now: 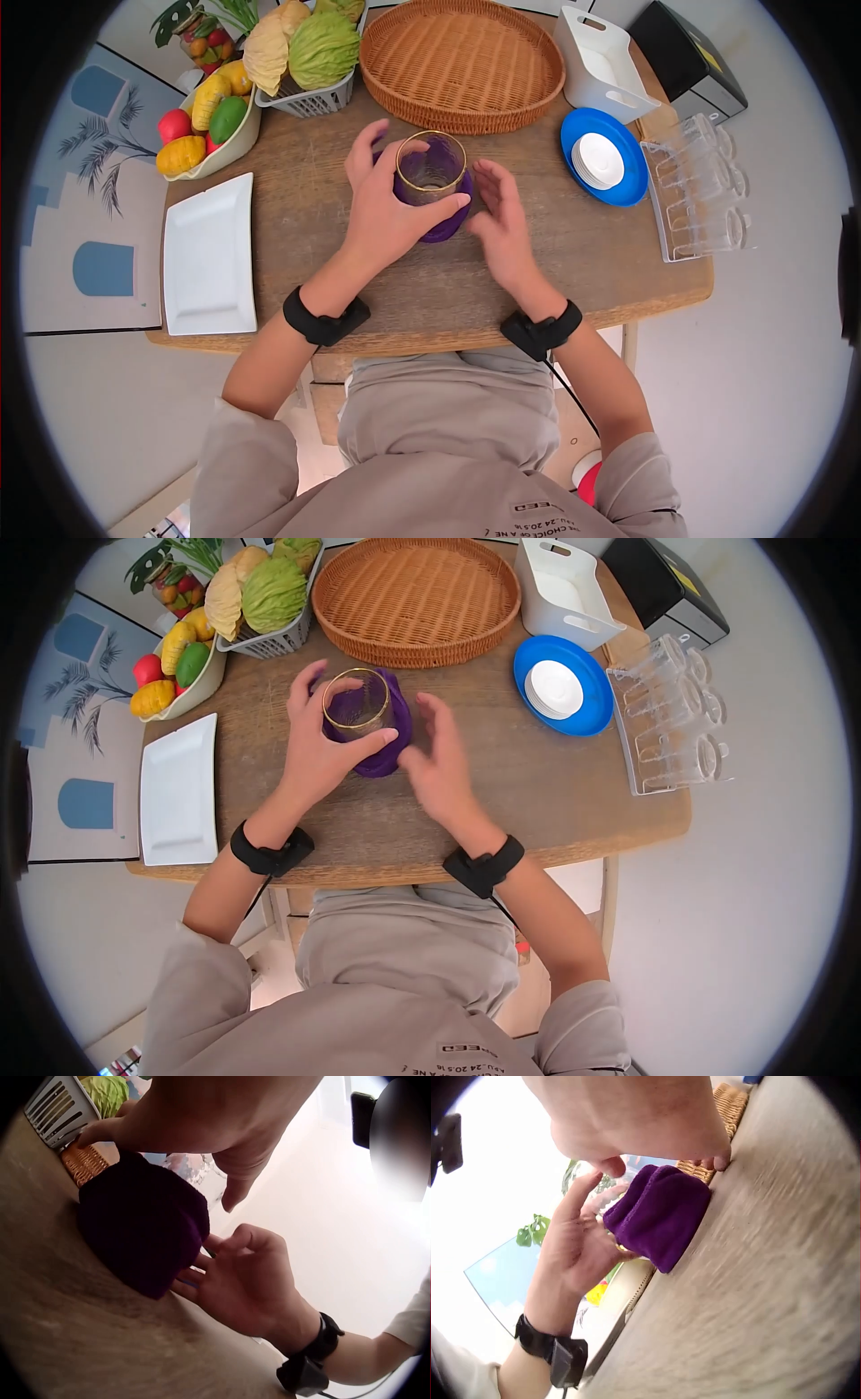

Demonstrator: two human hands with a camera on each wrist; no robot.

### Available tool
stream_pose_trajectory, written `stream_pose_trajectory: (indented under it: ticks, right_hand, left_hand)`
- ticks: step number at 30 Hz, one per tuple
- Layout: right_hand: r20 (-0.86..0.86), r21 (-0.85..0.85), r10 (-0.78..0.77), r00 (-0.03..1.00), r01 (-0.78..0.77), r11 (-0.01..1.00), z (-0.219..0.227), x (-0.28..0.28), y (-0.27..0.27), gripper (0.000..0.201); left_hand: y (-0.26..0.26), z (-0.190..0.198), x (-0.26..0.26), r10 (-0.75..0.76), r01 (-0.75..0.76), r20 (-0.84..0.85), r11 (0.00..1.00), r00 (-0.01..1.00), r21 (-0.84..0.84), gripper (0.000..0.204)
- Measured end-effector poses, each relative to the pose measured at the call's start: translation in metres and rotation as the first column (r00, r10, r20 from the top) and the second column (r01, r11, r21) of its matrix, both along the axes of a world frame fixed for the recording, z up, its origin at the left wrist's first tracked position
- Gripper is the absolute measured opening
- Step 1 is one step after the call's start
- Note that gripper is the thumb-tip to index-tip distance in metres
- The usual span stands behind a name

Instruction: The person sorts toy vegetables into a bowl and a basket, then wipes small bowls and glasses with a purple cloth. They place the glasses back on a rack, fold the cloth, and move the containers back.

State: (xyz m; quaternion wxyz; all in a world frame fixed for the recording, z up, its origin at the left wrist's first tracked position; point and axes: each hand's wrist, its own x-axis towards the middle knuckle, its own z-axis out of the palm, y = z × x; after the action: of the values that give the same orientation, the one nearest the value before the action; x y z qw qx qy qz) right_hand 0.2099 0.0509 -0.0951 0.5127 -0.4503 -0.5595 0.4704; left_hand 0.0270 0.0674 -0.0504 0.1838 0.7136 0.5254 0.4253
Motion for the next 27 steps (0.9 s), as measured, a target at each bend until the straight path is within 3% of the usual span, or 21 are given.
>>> stream_pose_trajectory:
  ticks: [1, 5, 7, 8, 13, 18, 22, 25, 27]
  right_hand:
    - [0.100, 0.025, 0.027, 0.995, -0.030, 0.999, 0.005, -0.003, -0.005, 0.072]
    - [0.456, 0.115, 0.012, 0.890, -0.073, 0.991, 0.011, -0.014, -0.018, 0.090]
    - [0.438, 0.108, 0.022, 0.898, -0.077, 0.991, 0.010, -0.015, -0.018, 0.089]
    - [0.447, 0.114, 0.026, 0.894, -0.086, 0.990, 0.008, -0.014, -0.016, 0.089]
    - [0.449, 0.116, 0.028, 0.893, -0.090, 0.989, 0.011, -0.014, -0.010, 0.084]
    - [0.430, 0.107, -0.045, 0.902, -0.002, 0.994, 0.015, -0.012, 0.003, 0.070]
    - [0.430, 0.001, 0.038, 0.902, -0.042, 0.999, 0.015, -0.005, 0.015, 0.058]
    - [0.398, -0.086, 0.097, 0.912, -0.068, 0.994, 0.015, 0.004, 0.021, 0.054]
    - [0.386, -0.170, 0.148, 0.911, -0.087, 0.982, 0.019, 0.014, 0.024, 0.053]
  left_hand:
    - [0.003, 0.003, -0.002, -0.016, 0.015, -0.052, 1.000, 0.999, -0.015, 0.069]
    - [0.014, 0.013, -0.010, -0.050, 0.047, 0.094, 0.998, 0.994, 0.032, 0.061]
    - [0.014, 0.030, -0.018, -0.047, 0.039, 0.171, 0.998, 0.984, 0.049, 0.060]
    - [0.012, 0.041, -0.019, -0.075, 0.051, 0.297, 0.995, 0.952, 0.090, 0.059]
    - [-0.001, 0.084, -0.049, -0.079, 0.084, 0.533, 0.996, 0.842, 0.015, 0.056]
    - [-0.019, 0.074, -0.047, -0.113, 0.288, 0.636, 0.941, 0.764, -0.178, 0.060]
    - [-0.012, 0.056, -0.029, -0.088, 0.232, 0.584, 0.957, 0.807, -0.176, 0.063]
    - [0.002, 0.041, -0.021, -0.119, 0.204, 0.388, 0.962, 0.914, -0.183, 0.063]
    - [0.008, 0.028, -0.016, -0.137, 0.221, 0.351, 0.952, 0.926, -0.210, 0.063]
